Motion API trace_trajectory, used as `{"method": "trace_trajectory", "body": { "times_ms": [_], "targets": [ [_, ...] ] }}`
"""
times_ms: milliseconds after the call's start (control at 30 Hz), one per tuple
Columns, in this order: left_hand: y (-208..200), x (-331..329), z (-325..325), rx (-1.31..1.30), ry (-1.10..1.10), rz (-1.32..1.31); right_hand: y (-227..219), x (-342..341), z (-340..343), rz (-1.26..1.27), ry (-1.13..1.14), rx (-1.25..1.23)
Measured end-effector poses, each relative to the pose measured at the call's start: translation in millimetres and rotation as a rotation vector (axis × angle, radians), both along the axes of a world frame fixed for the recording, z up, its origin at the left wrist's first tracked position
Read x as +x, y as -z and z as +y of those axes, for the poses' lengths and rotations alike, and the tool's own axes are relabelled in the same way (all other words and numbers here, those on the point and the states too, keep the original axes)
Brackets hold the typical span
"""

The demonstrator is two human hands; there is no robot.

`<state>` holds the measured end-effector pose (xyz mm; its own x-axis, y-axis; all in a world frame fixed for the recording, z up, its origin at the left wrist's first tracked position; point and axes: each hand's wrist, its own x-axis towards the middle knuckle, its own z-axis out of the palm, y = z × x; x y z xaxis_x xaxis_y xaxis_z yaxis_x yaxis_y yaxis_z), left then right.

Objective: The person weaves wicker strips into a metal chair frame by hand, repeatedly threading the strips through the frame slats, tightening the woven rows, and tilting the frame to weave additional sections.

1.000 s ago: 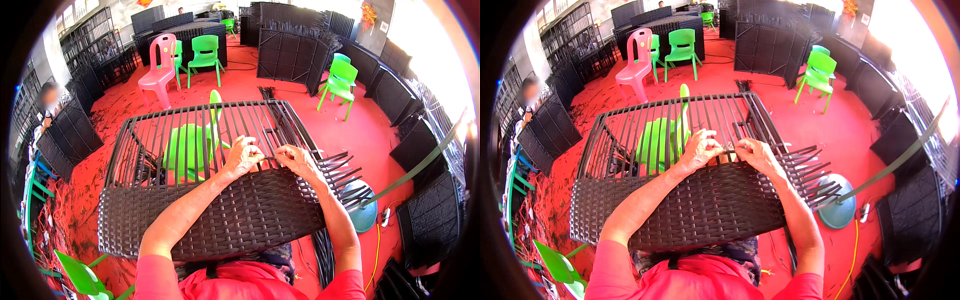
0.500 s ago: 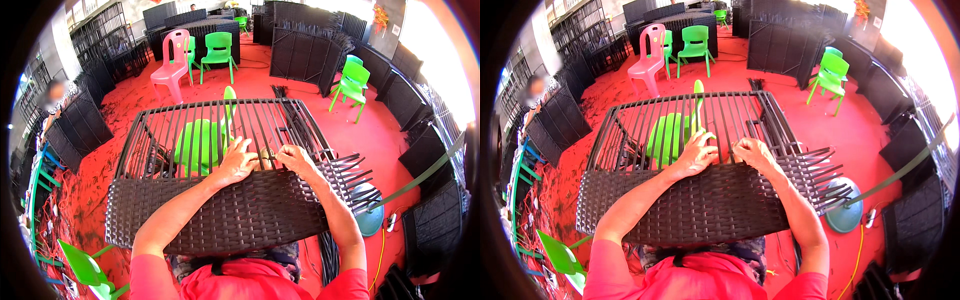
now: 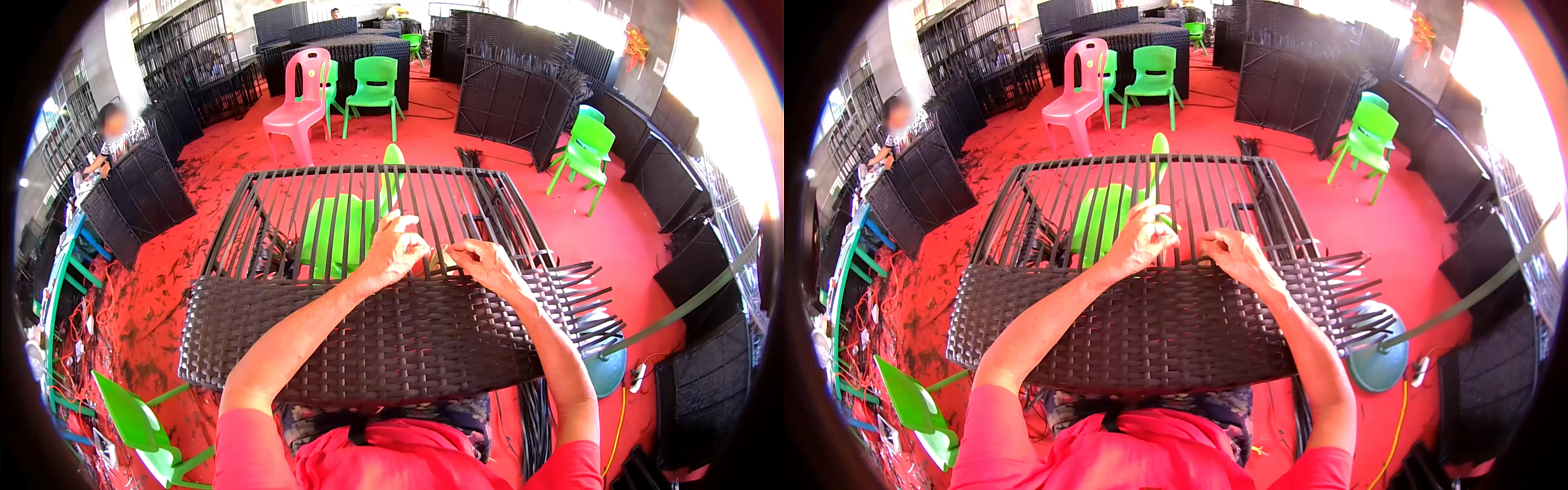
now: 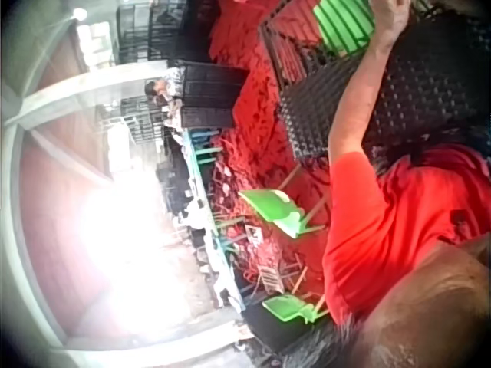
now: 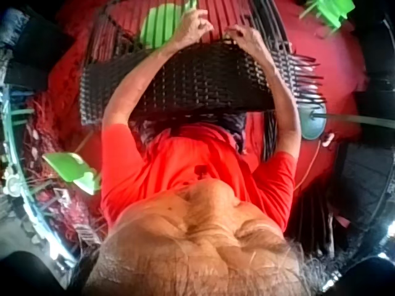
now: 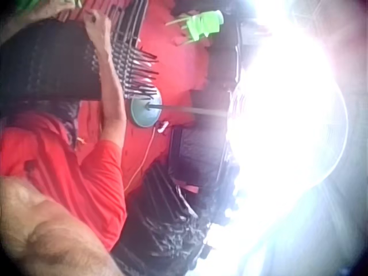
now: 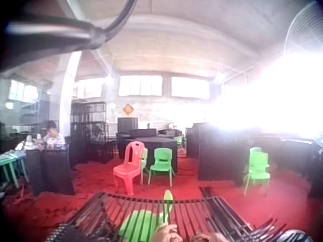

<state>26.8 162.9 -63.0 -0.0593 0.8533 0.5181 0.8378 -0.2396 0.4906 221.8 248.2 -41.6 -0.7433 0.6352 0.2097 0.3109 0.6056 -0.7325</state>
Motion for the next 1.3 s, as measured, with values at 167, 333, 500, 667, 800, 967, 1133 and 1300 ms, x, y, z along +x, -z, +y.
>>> {"method": "trace_trajectory", "body": {
  "times_ms": [167, 333, 500, 667, 800, 967, 1133, 1300],
  "targets": [
    [-0.4, 24.4, -3.2, -0.094, -0.004, 0.196, 9.2, -3.4, -2.0, 0.132, 0.041, -0.104],
    [3.9, 10.9, 13.9, -0.276, 0.135, -0.078, 9.1, 6.3, -3.5, 0.2, 0.073, 0.014],
    [3.0, 10.0, 15.2, -0.39, 0.149, -0.262, 12.1, 6.2, -0.9, 0.224, 0.075, 0.049],
    [-6.1, 8.8, 3.4, -0.286, 0.167, -0.097, 5.7, 5.6, -4.4, 0.163, 0.019, 0.03],
    [-19.6, -9.1, -17.9, -0.041, 0.086, 0.156, -8.8, -1.4, -8.4, 0.005, -0.103, 0.111],
    [-39.3, -37.1, -43.3, -0.232, 0.087, -0.235, -29.1, -26.8, -28.5, -0.06, -0.201, -0.313],
    [-16.2, -33.9, -43.2, -0.332, 0.099, -0.377, -6.4, -25.7, -13.0, 0.006, -0.124, -0.423],
    [6.7, -24.5, -33.2, -0.277, 0.006, 0.193, 4.2, -28.6, -18.6, 0.042, -0.019, 0.107]
  ]
}}
